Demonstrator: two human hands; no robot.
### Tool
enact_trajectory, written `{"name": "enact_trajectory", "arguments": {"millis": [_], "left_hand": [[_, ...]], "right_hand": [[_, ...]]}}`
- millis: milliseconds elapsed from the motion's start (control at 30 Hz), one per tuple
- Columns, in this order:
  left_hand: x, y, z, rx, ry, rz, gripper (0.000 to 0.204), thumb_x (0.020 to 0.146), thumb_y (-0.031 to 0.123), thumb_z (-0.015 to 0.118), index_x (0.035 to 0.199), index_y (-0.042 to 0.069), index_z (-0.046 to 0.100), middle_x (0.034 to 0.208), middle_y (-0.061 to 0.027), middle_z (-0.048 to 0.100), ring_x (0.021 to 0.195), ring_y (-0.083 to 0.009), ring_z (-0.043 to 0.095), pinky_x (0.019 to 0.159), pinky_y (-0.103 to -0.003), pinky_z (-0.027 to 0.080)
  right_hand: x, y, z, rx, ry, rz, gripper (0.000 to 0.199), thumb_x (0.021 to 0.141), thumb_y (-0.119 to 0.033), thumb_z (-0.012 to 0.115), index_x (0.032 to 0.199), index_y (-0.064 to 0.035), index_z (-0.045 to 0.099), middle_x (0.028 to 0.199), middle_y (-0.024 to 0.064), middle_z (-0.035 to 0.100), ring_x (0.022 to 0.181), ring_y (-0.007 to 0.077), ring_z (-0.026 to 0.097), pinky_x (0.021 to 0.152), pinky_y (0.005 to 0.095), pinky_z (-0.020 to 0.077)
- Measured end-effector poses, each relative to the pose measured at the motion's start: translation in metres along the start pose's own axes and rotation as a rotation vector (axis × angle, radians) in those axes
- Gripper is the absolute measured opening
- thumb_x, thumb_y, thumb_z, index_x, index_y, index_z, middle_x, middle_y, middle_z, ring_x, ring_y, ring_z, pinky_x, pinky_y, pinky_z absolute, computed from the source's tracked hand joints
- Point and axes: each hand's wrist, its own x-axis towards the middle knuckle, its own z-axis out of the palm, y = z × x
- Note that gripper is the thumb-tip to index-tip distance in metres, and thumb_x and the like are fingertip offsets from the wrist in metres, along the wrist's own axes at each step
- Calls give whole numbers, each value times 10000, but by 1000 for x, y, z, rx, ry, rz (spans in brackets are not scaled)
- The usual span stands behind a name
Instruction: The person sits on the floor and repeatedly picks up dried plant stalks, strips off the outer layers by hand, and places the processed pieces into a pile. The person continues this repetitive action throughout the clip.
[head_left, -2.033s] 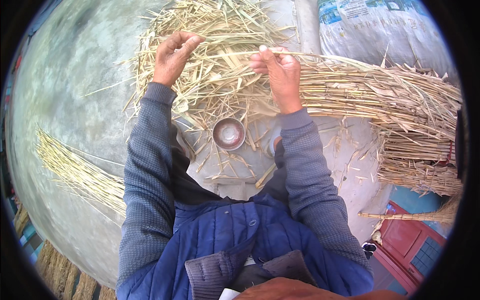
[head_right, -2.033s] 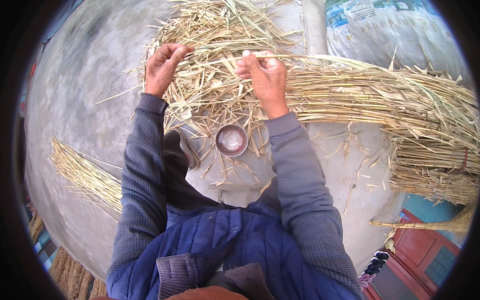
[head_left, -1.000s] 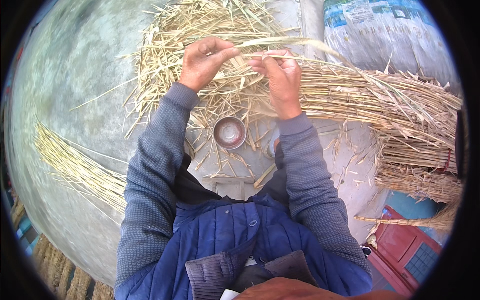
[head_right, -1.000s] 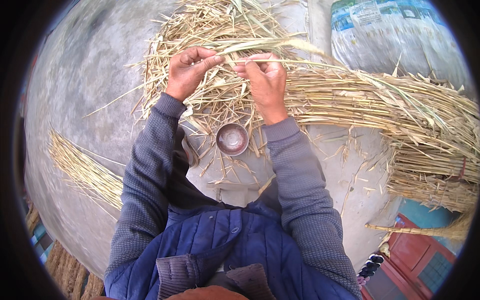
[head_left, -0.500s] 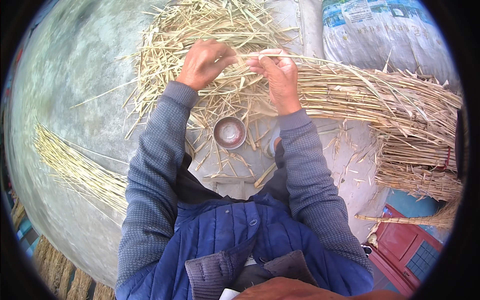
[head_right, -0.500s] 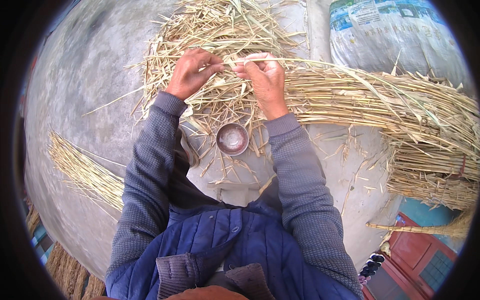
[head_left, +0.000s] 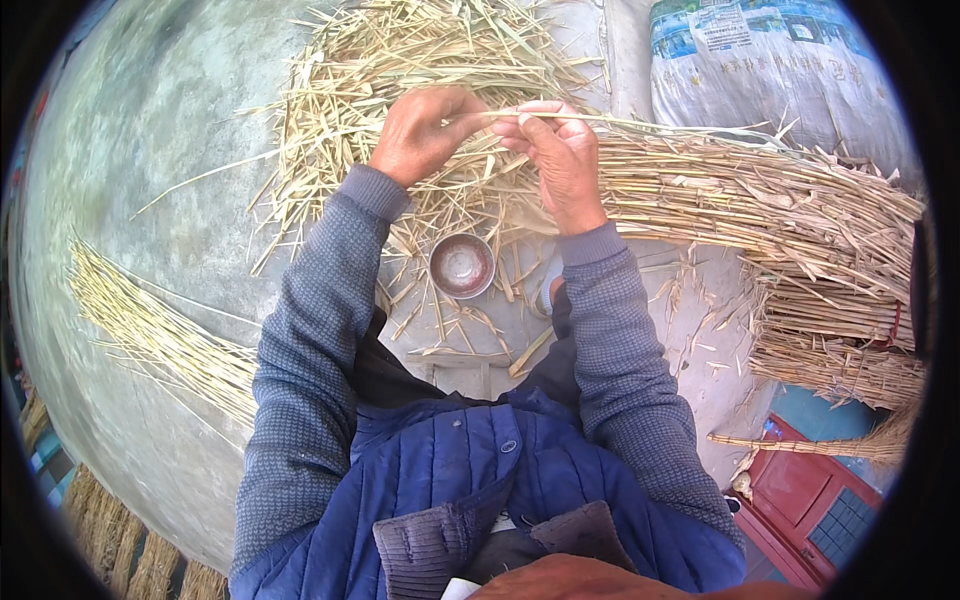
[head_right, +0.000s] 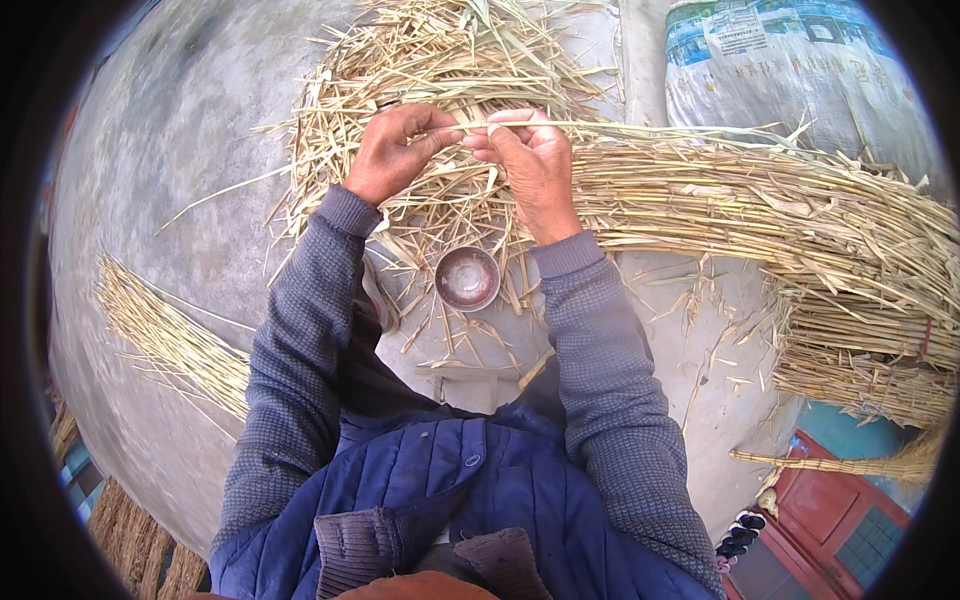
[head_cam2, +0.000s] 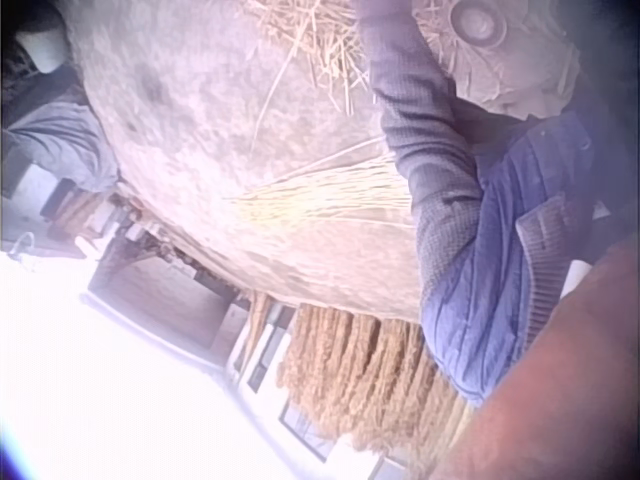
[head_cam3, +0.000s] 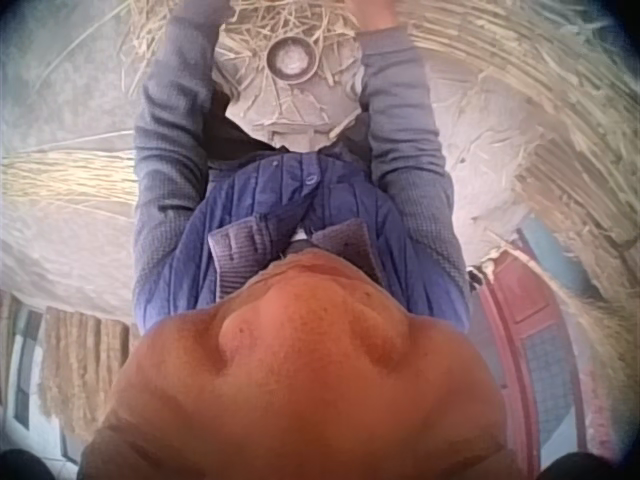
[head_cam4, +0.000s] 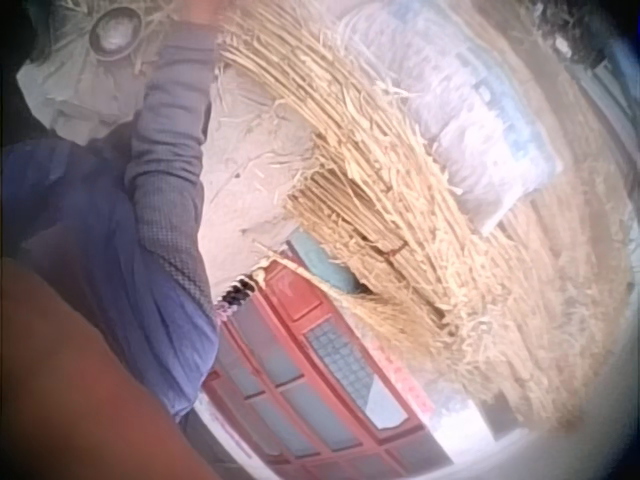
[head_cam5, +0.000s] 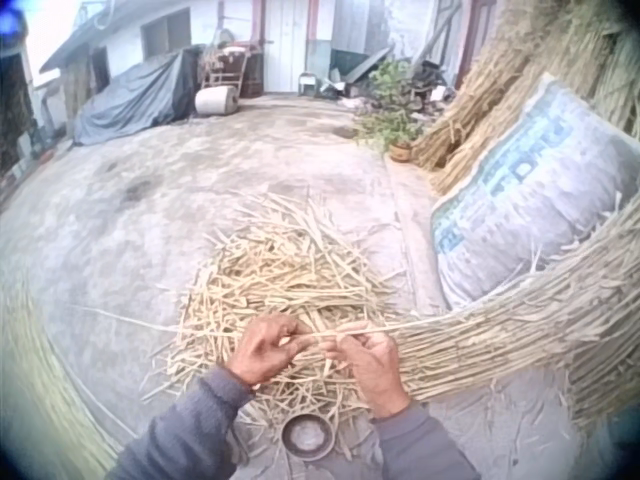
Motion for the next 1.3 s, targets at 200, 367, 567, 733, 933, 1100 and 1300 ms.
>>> {"name": "enact_trajectory", "arguments": {"millis": [200,367,567,733,933,1100,1300], "left_hand": [[2,4,-7,-407,140,-252,169,891,159,758,960,8,725,876,-86,750,795,-141,699,738,-268,545],[5,-16,-60,-466,507,-302,161,890,168,763,970,39,710,885,-70,759,834,-144,702,814,-303,543],[0,-20,-27,358,272,190,258,820,271,781,981,80,718,971,-83,717,958,-262,635,873,-422,467],[6,-12,5,135,90,133,179,859,253,729,932,90,740,860,-109,698,816,-316,645,745,-408,520],[-2,-28,-29,-77,-189,-271,238,886,276,736,945,46,736,836,-54,723,775,-175,647,744,-351,519],[-10,-35,-51,-146,-263,-379,198,881,225,753,891,28,725,779,-28,704,741,-107,629,735,-307,517],[-5,-5,-12,-192,-78,-232,237,854,237,783,917,14,732,793,-50,702,720,-151,641,684,-328,531]], "right_hand": [[-1,0,0,-18,9,7,89,977,-35,558,1047,18,573,1045,195,697,922,237,722,789,304,602],[4,-2,-11,-49,63,21,90,975,-47,566,1043,12,562,1033,205,702,900,231,724,773,301,600],[4,-1,-8,-94,43,-11,126,976,-74,601,1057,15,565,1023,198,708,882,223,724,761,290,597],[3,1,-2,-97,-24,-44,183,972,-101,640,1092,24,581,1029,192,711,884,219,724,756,288,598],[1,-17,-20,-172,-13,-121,209,977,-80,619,1143,45,599,1050,194,710,924,234,725,801,307,601],[-3,-18,-22,-199,-70,-169,204,978,-92,621,1122,53,625,1031,190,715,927,235,727,798,307,597],[-6,-11,-8,-184,19,-75,189,983,-110,627,1070,57,641,977,161,721,899,205,726,785,285,593]]}}
